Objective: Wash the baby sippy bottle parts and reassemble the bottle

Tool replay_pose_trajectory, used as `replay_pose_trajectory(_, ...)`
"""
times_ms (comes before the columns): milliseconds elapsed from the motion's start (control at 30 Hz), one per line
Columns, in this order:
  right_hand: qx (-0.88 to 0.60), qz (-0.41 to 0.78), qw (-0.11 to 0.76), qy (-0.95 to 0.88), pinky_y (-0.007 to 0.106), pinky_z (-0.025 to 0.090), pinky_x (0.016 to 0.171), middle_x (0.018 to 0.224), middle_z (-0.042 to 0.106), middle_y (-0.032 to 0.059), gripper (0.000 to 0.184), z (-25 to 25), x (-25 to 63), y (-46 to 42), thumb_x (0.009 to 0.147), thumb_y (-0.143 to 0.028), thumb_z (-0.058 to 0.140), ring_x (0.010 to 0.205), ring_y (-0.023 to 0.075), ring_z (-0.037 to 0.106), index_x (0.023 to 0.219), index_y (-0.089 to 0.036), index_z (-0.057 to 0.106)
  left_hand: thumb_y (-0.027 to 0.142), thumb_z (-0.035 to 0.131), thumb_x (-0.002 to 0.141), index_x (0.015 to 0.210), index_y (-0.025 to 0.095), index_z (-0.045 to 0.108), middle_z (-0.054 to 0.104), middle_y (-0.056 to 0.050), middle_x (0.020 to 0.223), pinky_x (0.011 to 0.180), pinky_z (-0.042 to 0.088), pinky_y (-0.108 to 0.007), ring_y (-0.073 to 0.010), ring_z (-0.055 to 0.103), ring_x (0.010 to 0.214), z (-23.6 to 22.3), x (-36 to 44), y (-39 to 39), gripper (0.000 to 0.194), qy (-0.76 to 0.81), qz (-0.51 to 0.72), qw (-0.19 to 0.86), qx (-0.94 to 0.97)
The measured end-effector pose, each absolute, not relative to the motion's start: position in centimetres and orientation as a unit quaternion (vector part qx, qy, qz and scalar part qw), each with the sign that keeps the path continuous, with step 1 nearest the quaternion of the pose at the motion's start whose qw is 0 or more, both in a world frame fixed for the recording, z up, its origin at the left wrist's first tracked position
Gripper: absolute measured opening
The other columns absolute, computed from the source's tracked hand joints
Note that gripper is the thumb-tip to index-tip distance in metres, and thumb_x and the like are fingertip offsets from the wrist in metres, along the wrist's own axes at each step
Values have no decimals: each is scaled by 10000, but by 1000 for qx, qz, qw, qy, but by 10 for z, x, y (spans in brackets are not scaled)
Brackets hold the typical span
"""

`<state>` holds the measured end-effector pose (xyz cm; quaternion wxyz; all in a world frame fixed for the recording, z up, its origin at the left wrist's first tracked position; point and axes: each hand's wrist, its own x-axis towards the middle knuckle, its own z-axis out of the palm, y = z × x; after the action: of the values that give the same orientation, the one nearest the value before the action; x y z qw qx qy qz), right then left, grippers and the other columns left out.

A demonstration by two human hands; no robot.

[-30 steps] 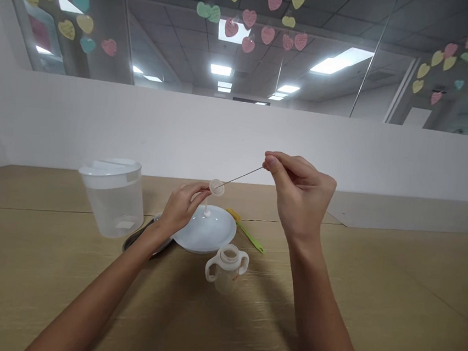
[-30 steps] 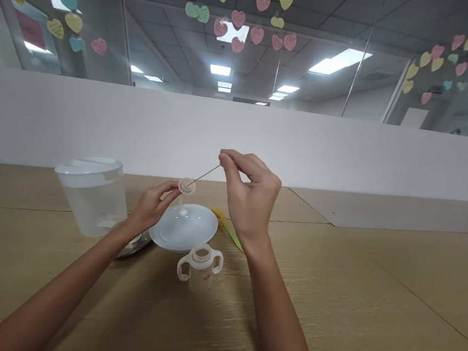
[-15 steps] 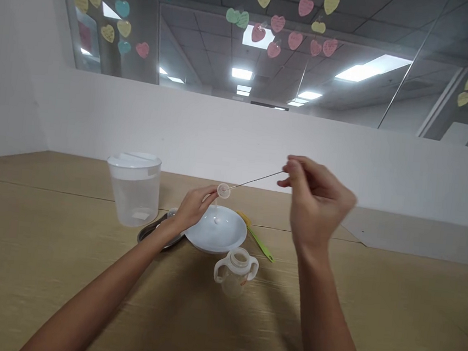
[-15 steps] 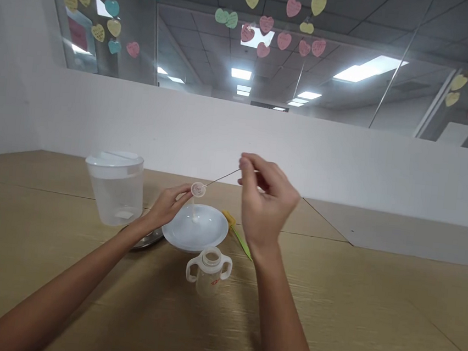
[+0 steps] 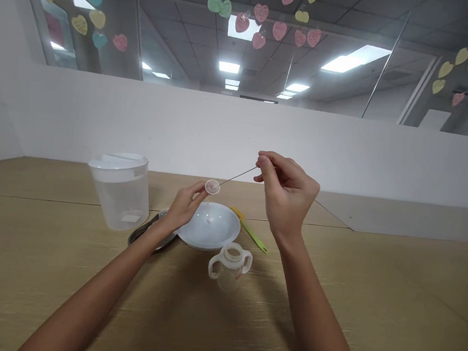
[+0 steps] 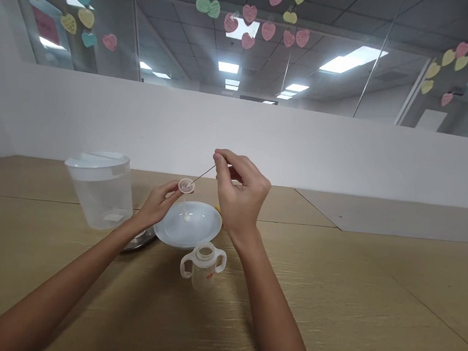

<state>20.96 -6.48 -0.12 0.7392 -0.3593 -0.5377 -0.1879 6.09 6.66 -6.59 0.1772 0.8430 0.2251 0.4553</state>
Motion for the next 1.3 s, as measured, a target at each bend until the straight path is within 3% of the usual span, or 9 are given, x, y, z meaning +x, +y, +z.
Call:
replay_pose_trajectory(833, -314, -199, 769, -520, 270, 547, 566, 770, 655, -3, 138, -4, 204, -63, 829, -268, 555, 638, 108, 600, 853, -217, 681, 379, 388, 902, 1034, 161, 611, 661, -45, 1006, 785, 432, -271, -198, 591, 915, -62, 63, 56, 339, 215, 419, 165, 867)
replay_pose_trajectory(1300, -341, -151, 723, -581, 243, 482, 478, 736, 658, -10, 135, -1, 203, -70, 813, -244, 564, 506, 77, 548, 814, -210, 694, 373, 431, 882, 1026, 150, 612, 652, -55, 1048, 846, 418, -283, -208, 574, 978, -61, 62, 59, 321, 215, 453, 219, 837)
